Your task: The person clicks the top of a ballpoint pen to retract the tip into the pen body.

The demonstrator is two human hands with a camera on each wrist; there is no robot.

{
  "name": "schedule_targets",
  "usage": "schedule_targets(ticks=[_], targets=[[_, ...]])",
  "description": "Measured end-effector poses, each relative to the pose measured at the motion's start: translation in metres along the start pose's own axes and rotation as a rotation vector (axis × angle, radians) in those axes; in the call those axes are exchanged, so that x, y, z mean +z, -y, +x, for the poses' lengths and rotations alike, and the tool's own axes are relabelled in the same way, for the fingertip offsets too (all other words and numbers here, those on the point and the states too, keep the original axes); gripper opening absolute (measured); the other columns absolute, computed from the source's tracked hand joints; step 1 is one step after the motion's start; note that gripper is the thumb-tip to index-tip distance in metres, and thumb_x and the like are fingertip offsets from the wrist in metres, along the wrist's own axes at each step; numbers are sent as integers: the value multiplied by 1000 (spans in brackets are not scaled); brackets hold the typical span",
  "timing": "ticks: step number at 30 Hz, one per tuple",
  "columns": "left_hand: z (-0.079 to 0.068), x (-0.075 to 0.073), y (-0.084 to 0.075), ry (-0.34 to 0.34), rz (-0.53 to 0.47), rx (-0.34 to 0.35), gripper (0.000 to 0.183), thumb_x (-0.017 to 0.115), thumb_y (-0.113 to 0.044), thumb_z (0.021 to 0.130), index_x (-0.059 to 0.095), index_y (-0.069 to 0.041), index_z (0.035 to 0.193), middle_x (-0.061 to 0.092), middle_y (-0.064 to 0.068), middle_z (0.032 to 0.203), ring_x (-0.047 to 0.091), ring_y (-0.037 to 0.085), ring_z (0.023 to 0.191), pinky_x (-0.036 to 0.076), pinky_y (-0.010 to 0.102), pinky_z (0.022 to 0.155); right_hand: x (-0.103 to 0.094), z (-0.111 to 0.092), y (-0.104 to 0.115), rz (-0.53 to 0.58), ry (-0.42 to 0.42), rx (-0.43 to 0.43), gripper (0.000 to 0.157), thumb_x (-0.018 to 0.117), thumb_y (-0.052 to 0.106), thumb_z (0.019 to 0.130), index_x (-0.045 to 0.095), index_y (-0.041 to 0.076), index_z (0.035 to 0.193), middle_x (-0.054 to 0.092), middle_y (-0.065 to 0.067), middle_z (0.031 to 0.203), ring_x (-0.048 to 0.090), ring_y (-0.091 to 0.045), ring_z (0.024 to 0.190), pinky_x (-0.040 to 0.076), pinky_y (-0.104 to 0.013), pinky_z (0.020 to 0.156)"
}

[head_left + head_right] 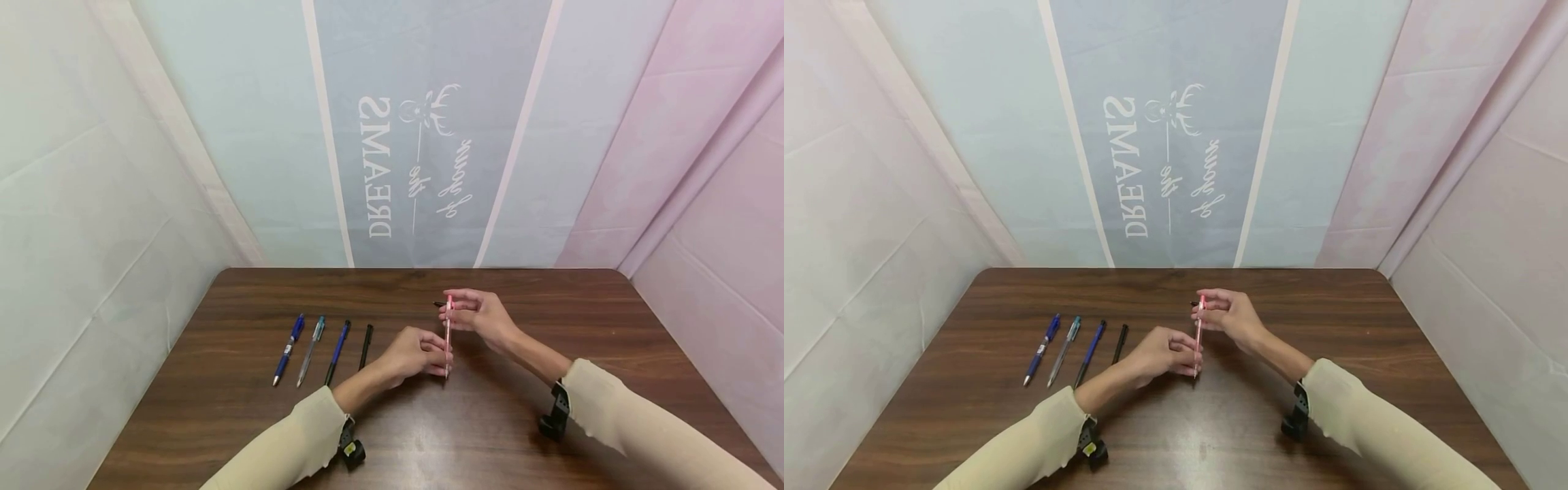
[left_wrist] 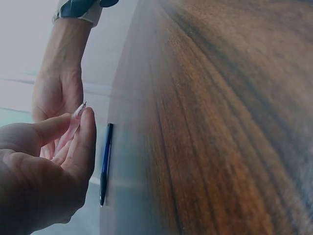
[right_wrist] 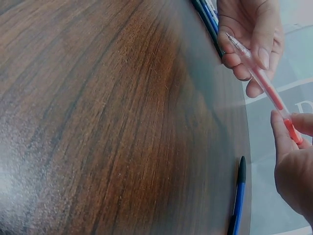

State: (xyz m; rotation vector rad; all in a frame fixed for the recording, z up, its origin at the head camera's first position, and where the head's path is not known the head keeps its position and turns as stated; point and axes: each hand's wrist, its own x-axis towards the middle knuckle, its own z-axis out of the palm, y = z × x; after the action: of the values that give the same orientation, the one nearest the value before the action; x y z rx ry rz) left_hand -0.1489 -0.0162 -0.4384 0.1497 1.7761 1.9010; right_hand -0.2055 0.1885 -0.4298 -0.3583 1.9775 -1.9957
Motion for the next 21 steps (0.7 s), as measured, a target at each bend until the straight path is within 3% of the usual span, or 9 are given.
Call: schedule_targets(ticks=[7, 21], targets=[[0, -1, 3, 12, 1, 1, 9, 73, 7, 96, 74, 10, 104, 78, 20, 93, 78, 24, 81, 66, 36, 79, 3, -1, -2, 42, -12, 8, 51, 69, -10, 97, 49, -20, 143, 59, -49, 126, 74, -44, 109, 63, -42, 90], [-1, -1, 4, 20, 16, 1, 13, 71, 7, 97, 71, 14, 108, 78, 19, 93, 77, 22, 82, 66, 35, 78, 5, -4, -6, 82, -53, 4, 49, 66, -13, 97, 48, -24, 142, 60, -49, 125, 77, -36, 104, 63, -41, 89]])
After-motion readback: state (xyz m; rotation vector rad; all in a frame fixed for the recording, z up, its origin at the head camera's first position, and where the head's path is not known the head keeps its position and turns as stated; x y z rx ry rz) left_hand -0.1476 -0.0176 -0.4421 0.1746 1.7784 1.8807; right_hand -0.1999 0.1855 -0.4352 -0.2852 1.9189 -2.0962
